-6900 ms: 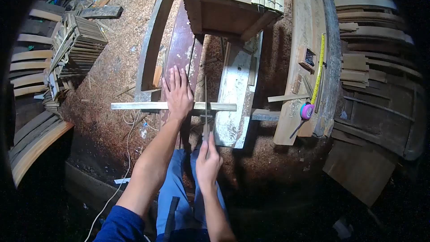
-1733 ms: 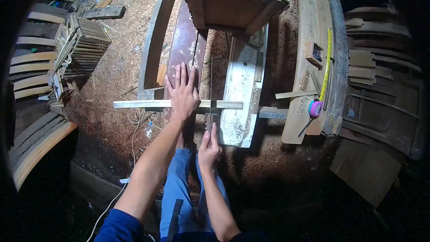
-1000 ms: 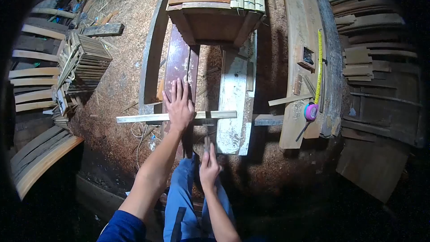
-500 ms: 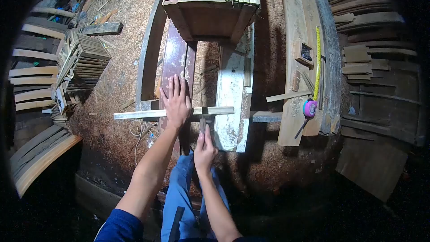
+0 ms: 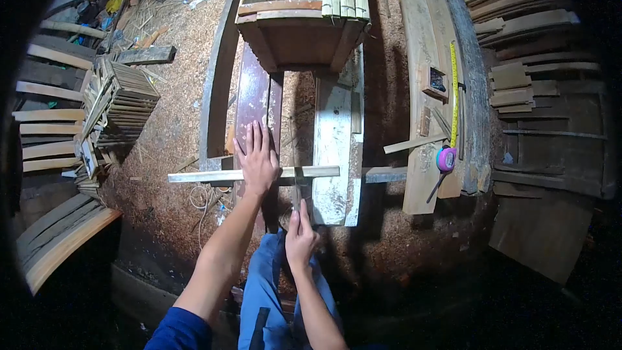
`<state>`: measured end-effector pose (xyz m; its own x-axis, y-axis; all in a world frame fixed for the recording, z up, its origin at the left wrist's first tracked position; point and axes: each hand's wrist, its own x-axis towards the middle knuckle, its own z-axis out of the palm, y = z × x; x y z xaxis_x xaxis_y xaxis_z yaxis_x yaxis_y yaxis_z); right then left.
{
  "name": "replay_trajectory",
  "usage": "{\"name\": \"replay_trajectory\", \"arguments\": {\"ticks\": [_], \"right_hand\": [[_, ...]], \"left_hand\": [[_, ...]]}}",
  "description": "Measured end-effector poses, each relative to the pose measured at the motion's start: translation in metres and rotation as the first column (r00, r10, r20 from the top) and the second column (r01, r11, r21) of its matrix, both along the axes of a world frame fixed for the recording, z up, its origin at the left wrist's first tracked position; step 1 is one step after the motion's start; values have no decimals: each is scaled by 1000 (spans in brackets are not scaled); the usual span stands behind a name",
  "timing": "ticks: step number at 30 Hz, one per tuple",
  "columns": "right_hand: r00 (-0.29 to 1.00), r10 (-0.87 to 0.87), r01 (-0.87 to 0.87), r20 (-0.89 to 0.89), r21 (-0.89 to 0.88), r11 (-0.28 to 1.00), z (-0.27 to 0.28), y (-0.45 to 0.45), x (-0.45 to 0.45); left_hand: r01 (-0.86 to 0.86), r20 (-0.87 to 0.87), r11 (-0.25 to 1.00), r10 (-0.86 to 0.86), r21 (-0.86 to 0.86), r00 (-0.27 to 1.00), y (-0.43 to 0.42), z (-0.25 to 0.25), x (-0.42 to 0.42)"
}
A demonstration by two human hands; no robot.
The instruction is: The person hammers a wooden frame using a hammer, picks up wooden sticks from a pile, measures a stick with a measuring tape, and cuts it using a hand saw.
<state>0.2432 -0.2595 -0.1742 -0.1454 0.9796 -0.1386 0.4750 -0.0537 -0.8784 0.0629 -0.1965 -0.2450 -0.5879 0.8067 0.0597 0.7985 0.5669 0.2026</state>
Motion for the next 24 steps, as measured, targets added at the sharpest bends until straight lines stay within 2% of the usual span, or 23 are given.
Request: {"name": "replay_trajectory", "arguments": {"ticks": [2,3,4,6,8,9,10,12,14,16,19,24], "right_hand": [[999,0,-2,46,35,999,5,-1,0],[997,11,-18,81,85,996,4,6,-8],[1000,-12,15,-21,158,987,-5,8,-16],[993,61,-70,97,90,993,4,11,-6],[996,73,-79,56,114,990,1,9,6],[990,97,-97,105,1,995,21,3,14],[993,85,-94,82,106,990,19,-4,19],[989,84,-86,118,16,996,17,-7,23],[992,95,-104,84,106,989,3,14,2],[994,85,-87,69,27,996,5,17,-5],[996,86,-87,-16,-259,962,19,12,8],[999,-5,-4,-32,-261,965,19,7,-16]], "left_hand": [[-12,25,999,14,-50,1000,-1,0,5],[-6,-1,1000,6,-14,1000,-1,-1,4],[-5,0,1000,5,-11,1000,1,-2,4],[-43,27,999,44,-14,999,1,-4,3],[-52,-3,999,52,6,999,-1,-5,2],[-56,2,998,56,-10,998,-1,-6,2],[-69,8,997,69,-21,998,2,-5,2],[-69,20,997,70,-43,997,2,-4,4],[-60,-9,997,59,-41,998,1,-5,3],[-54,-4,998,54,-40,999,-2,-1,4],[-38,-11,998,37,-51,999,-3,-1,5],[-35,22,999,36,-39,999,0,1,3]]}}
